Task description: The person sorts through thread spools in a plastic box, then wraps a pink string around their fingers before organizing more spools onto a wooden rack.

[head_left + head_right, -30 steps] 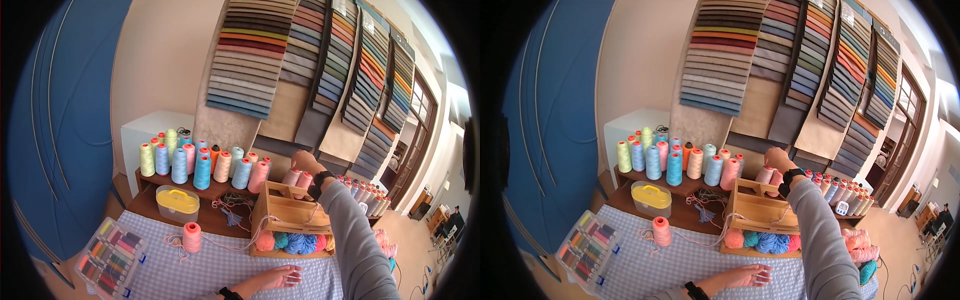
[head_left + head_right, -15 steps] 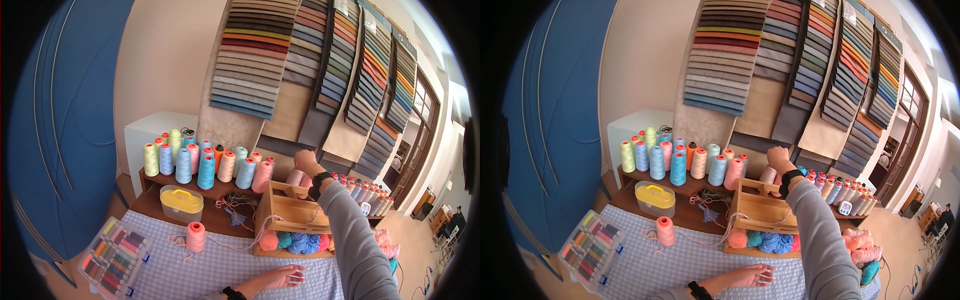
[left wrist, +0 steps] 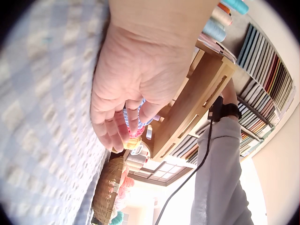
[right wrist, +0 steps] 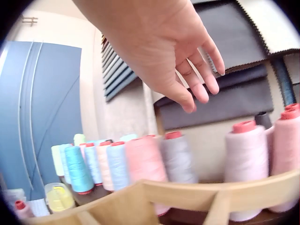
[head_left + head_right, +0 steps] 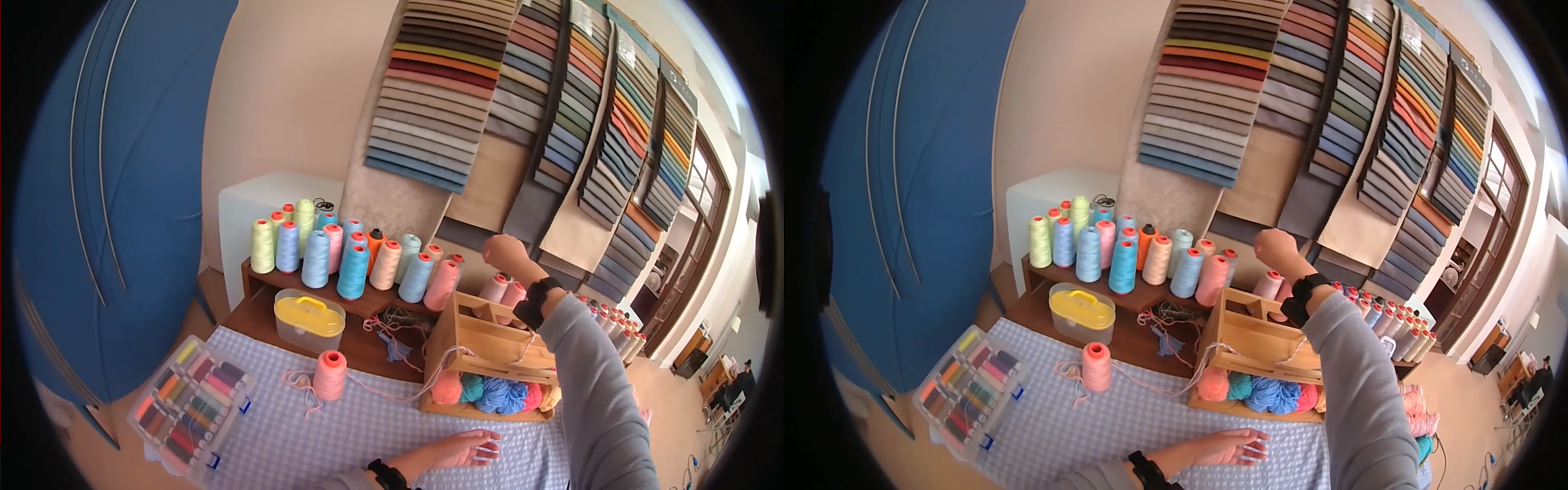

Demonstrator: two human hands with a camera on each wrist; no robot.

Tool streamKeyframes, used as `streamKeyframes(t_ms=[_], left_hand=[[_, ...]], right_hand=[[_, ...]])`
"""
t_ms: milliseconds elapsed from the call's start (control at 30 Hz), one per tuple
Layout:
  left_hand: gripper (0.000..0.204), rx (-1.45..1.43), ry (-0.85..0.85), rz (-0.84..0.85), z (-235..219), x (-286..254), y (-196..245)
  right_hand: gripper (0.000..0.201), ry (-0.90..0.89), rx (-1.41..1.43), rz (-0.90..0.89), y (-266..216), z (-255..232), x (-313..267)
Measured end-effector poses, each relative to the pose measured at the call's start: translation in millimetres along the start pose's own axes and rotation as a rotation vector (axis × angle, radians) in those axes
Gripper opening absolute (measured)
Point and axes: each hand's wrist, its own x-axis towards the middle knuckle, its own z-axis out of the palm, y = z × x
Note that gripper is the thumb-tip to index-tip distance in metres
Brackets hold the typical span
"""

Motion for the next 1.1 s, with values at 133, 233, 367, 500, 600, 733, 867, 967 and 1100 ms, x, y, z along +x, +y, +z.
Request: streamKeyframes(t_ms=[133,233,367,500,600,733,867,967,1100], left_hand=[[0.034,-0.002,-0.009,0.005,-3,2,-1],[0.034,-0.007,-0.020,0.008,-4,1,1],[0.034,-0.014,-0.029,0.000,0,0,2],[0.034,-0.029,-0.032,0.004,-2,2,-1],[0.034,-0.013,-0.037,0.015,-2,3,-2],[0.034,-0.013,-0.035,0.015,0,0,0],[0.035,-0.007,-0.034,0.014,-2,1,0],[0.035,-0.004,-0.032,0.002,0,0,1],[0.035,-0.005,-0.027,-0.013,-1,1,2]], right_hand=[[0.015,-0.023,0.119,-0.121,-41,-11,-2],[0.016,-0.068,0.085,-0.157,-48,-4,2],[0.018,-0.028,-0.057,0.008,-78,-18,-6],[0.026,0.133,-0.195,-0.113,-121,-52,-32],[0.027,0.012,-0.153,-0.335,-167,-72,-64],[0.041,-0.288,0.527,-0.853,-218,-73,-105],[0.053,-0.176,0.441,-1.046,-260,-32,-124],[0.047,-0.137,0.169,-1.038,-272,-14,-128],[0.038,-0.152,0.145,-1.025,-267,-8,-123]])
